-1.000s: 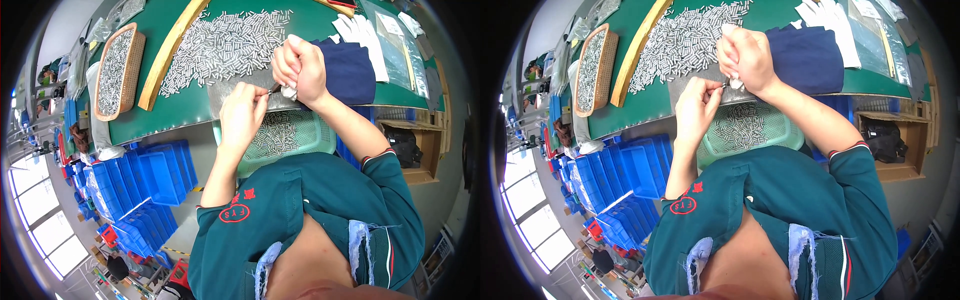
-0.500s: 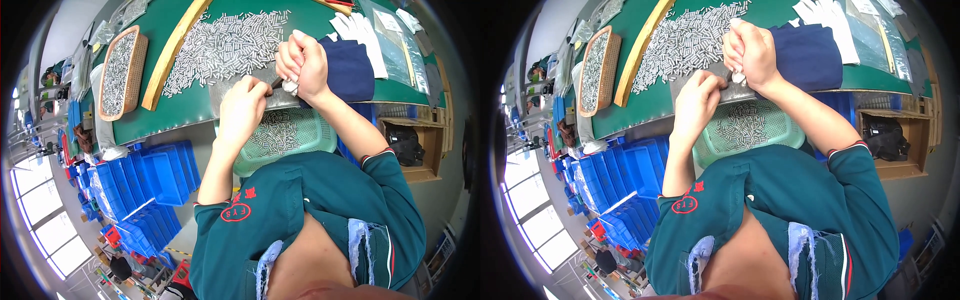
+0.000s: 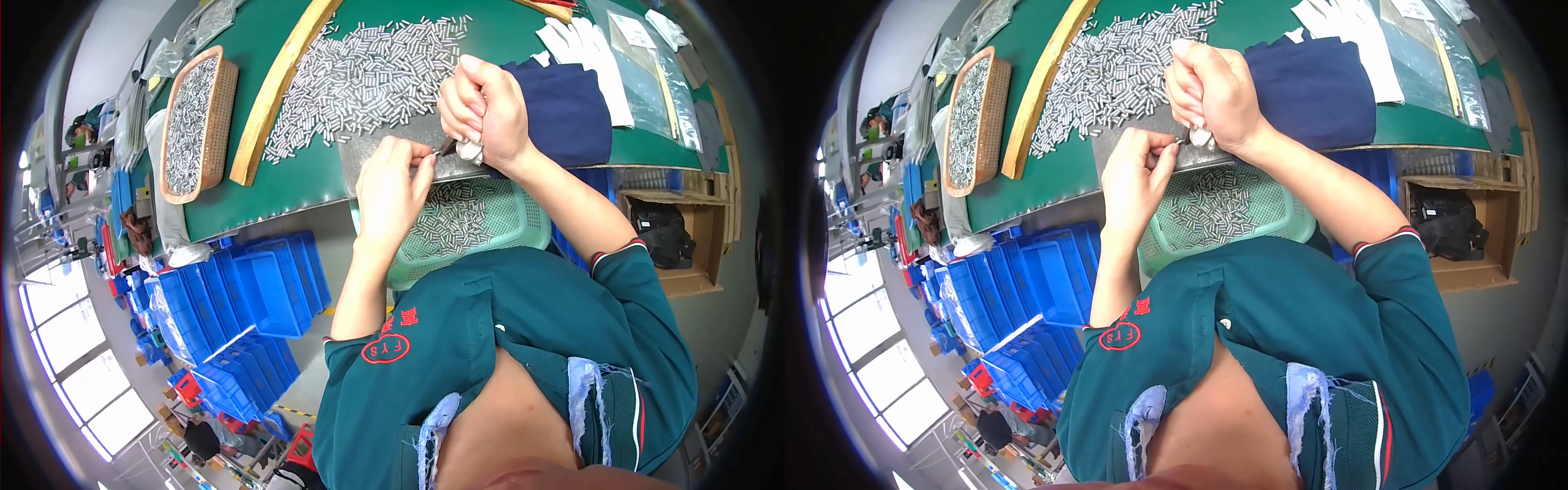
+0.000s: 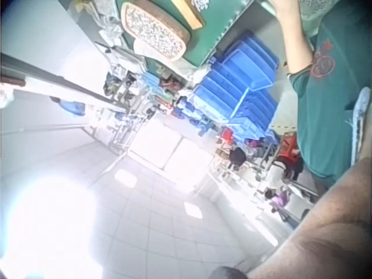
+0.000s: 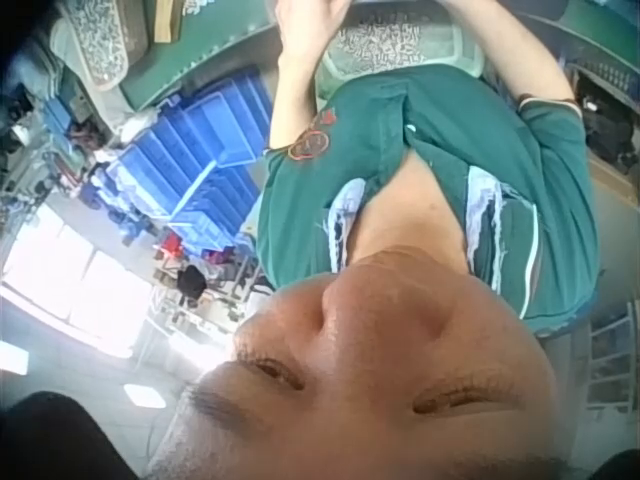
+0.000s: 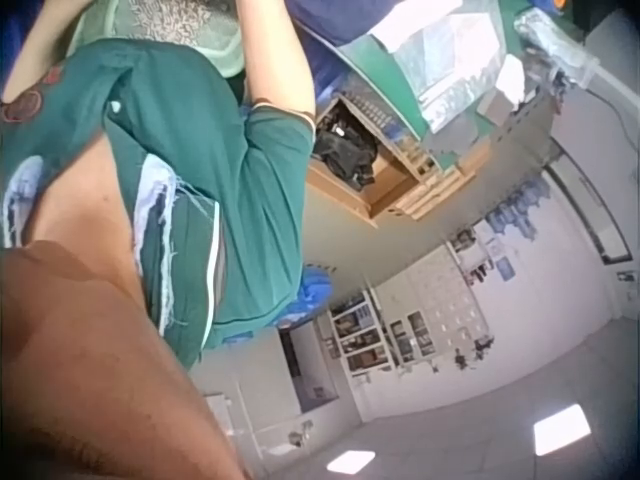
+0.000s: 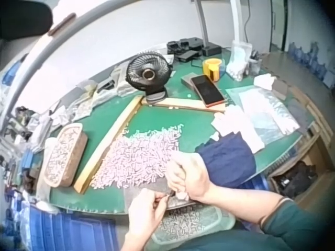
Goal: The person sorts and inspects small metal cylindrical components by hand on a workbench.
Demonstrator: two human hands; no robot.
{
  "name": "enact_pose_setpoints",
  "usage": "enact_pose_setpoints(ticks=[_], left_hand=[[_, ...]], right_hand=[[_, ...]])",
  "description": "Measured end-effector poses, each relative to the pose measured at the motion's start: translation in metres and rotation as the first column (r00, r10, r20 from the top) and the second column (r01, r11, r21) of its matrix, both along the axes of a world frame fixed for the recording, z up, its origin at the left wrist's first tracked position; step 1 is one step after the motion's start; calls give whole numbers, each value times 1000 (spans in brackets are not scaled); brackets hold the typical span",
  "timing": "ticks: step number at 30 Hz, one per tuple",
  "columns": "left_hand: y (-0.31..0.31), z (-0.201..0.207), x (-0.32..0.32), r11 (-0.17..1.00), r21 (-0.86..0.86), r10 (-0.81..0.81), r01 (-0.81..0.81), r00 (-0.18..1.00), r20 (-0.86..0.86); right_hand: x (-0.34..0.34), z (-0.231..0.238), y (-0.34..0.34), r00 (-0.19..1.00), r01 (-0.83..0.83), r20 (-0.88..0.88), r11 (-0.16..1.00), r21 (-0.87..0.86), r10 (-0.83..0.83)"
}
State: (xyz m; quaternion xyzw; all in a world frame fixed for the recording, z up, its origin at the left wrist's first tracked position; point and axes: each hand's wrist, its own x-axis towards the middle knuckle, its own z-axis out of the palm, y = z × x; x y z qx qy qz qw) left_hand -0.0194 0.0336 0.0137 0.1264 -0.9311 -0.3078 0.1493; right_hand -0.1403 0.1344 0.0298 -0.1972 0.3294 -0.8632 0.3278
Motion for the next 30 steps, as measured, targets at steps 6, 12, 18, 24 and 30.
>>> enact_pose_setpoints(ticks=[6,12,18,24,30], left_hand=[[-1,-1,1,1000,-2,-9,9,1000,-15],[-2,-2,1,999,15,-28,29,999,-33],[-1,-3,2,999,37,-33,35,999,-32],[-3,-5,2,999,45,-27,29,999,-45],[-3,-2,0,998,46,-42,44,999,-35]], right_hand=[[5,0,-1,998,-17,-63,1000,-1,17],[4,0,-1,998,2,-67,1000,9,-1],[1,-1,-1,999,48,-3,998,-28,-48],[5,3,-5,995,87,-63,995,50,-84],[17,0,-5,918,55,-392,998,-23,-59]])
